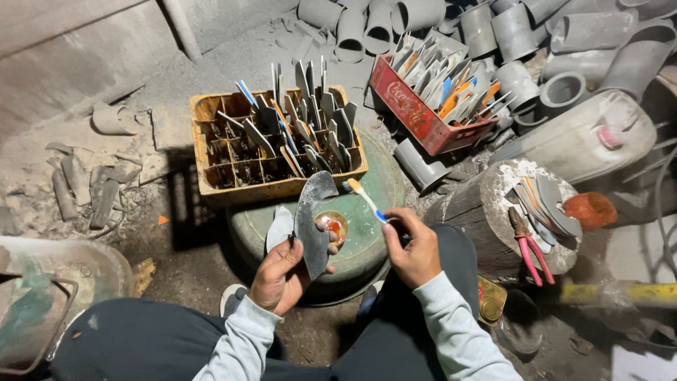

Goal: The person sits on the floor and applies a reddish liquid to curved ceramic pieces using a toothbrush. They repeatedly dip the brush into a small container, paint the surface of each piece, and place it into a crate. The person also briefly handles a small tin and a pair of pliers.

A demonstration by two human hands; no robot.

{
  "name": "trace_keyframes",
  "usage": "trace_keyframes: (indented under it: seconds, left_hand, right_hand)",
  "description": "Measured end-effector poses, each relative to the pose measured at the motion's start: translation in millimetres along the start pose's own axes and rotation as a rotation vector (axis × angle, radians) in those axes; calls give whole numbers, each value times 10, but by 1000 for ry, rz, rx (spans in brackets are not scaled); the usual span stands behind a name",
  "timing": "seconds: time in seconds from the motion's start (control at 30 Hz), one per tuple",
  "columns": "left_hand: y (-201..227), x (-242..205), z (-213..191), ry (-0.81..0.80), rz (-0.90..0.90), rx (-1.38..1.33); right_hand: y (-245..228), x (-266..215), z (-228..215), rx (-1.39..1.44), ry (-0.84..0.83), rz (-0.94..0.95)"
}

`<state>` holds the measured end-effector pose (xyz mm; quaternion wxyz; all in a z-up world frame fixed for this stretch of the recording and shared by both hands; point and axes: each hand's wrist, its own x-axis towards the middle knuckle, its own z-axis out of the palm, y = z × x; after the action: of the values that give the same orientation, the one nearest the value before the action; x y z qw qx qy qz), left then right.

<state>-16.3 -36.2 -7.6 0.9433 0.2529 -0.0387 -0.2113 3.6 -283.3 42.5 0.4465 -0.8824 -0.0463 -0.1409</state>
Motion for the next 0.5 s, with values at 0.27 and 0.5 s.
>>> trace_keyframes:
  seconds: [0.27, 0.5]
  left_hand:
    - [-11, -14, -77, -53, -50, -12]
    - [-32, -5, -92, -106, -110, 3]
  right_hand:
    - [-93, 11, 104, -10, -62, -38]
    - [-31, 128, 14, 51, -129, 62]
